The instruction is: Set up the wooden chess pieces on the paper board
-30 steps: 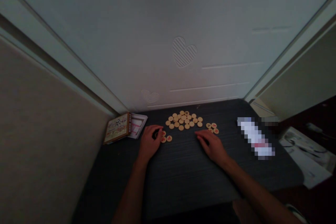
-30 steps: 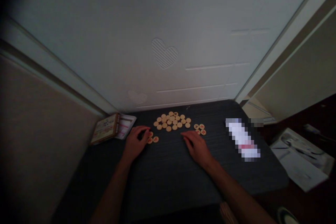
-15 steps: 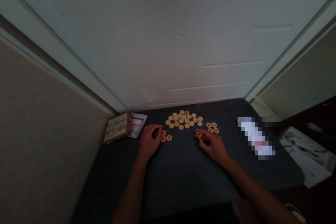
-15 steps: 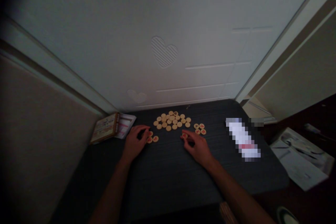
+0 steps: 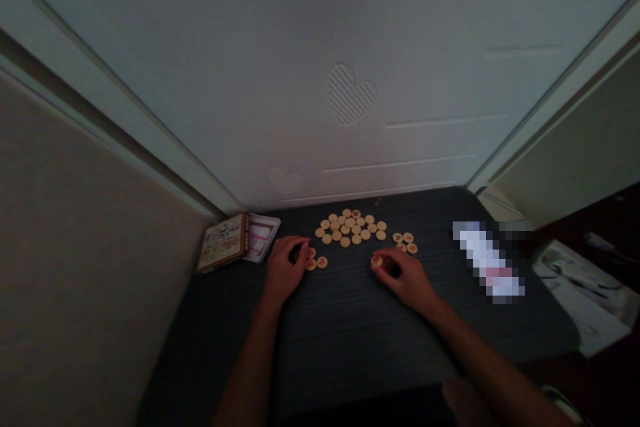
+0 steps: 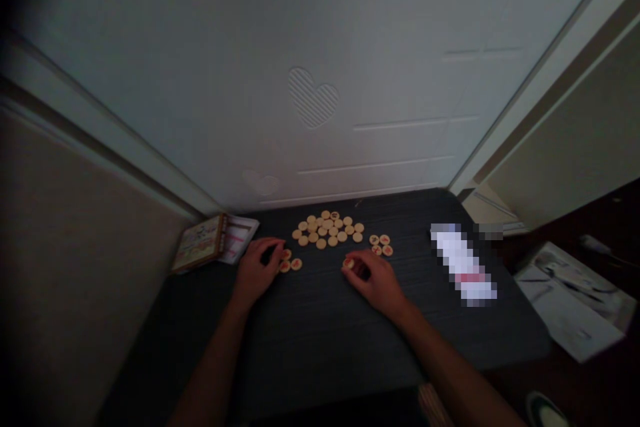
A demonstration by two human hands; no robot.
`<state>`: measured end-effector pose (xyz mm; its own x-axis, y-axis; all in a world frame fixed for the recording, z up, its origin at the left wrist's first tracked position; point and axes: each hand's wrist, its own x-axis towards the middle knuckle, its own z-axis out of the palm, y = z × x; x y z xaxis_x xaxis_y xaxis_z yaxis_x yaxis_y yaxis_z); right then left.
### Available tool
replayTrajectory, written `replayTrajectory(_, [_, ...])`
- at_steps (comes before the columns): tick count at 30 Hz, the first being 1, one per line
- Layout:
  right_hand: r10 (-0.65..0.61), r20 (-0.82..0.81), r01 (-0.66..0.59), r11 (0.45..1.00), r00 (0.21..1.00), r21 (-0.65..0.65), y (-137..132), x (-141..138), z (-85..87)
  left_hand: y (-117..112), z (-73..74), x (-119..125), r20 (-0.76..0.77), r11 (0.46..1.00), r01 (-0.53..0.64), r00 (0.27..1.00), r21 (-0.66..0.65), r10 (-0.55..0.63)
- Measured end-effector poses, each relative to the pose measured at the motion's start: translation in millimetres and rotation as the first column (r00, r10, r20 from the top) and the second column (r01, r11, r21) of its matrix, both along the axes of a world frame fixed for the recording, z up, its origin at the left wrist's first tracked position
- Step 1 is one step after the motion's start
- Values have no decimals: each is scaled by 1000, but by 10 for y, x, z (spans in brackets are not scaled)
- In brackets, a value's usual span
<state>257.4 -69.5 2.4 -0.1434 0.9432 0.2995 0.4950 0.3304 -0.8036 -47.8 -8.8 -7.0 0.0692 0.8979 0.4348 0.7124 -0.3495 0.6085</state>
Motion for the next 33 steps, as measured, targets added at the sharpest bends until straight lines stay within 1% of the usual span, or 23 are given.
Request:
replayTrajectory(5, [18, 72, -19, 1000, 997, 2, -1, 0, 14, 1, 8, 4, 18, 1000, -9, 1000, -1, 9])
replayTrajectory(10, [50, 147, -51, 999, 988, 3, 4, 8, -13, 5, -5, 0, 21, 1000, -4, 1000, -5, 4])
replayTrajectory(16, [111, 144, -117, 992, 983, 35, 20, -16, -24, 2, -9, 13, 29, 1000, 13, 999, -2, -13])
replayTrajectory(20, [156, 160, -171, 982, 975, 81, 102, -191, 25, -3, -17, 20, 35, 1000, 17, 999, 1, -17])
replayTrajectory(22, [185, 197, -213, 968, 963, 129, 185, -335, 43, -7, -18, 23, 41, 1000, 15, 999, 5, -15])
replayTrajectory(24, [186, 244, -236, 951, 952, 197, 287, -489, 47, -14, -12, 25, 45, 1000, 16, 999, 9, -16])
replayTrajectory(28, [195, 280, -266, 932, 940, 245, 465, -730, 11, -34, 8, 27, 51, 1000, 10, 999, 15, -11])
replayTrajectory(33, [178, 310, -268, 923, 934, 275, 538, -820, -74, -38, 6, 33, 62, 1000, 8, 998, 9, -9])
